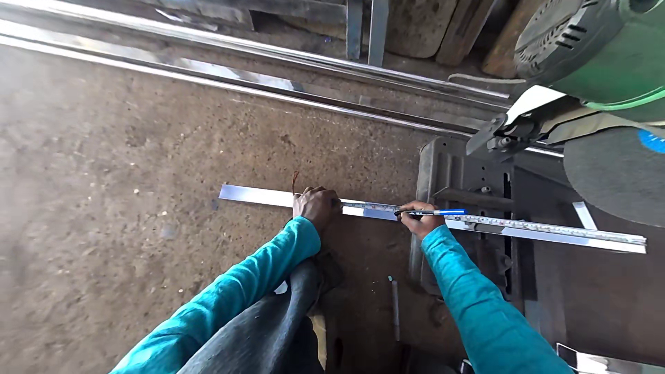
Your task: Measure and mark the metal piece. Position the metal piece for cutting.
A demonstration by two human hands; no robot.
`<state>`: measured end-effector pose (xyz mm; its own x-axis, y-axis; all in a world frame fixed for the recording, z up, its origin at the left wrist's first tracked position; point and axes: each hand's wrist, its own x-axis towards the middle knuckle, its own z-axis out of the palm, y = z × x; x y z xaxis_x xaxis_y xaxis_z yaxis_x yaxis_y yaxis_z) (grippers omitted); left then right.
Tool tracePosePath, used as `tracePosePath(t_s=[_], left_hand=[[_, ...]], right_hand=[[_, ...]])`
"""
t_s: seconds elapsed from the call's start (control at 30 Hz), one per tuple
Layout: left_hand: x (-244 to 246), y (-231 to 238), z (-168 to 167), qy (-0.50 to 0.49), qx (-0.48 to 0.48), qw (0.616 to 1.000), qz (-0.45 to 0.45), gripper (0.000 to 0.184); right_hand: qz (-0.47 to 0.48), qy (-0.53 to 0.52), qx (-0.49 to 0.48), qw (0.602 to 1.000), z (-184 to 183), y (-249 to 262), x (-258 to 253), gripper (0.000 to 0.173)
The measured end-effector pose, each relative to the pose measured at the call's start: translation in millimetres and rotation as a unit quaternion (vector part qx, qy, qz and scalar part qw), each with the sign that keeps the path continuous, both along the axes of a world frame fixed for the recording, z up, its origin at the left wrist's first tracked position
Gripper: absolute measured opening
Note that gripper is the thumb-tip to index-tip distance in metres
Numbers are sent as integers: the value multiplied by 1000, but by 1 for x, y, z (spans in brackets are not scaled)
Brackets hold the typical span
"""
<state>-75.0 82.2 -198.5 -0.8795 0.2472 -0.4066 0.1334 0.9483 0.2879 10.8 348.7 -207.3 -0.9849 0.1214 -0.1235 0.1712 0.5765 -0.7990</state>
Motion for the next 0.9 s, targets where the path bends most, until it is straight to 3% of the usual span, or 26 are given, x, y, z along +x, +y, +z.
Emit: tracePosePath(t_s=[0.9], left_hand=[[-1,-3,-6,14,5,1000,-15,26]], right_hand=[[12,-19,40,999,3,-1,-2,16]])
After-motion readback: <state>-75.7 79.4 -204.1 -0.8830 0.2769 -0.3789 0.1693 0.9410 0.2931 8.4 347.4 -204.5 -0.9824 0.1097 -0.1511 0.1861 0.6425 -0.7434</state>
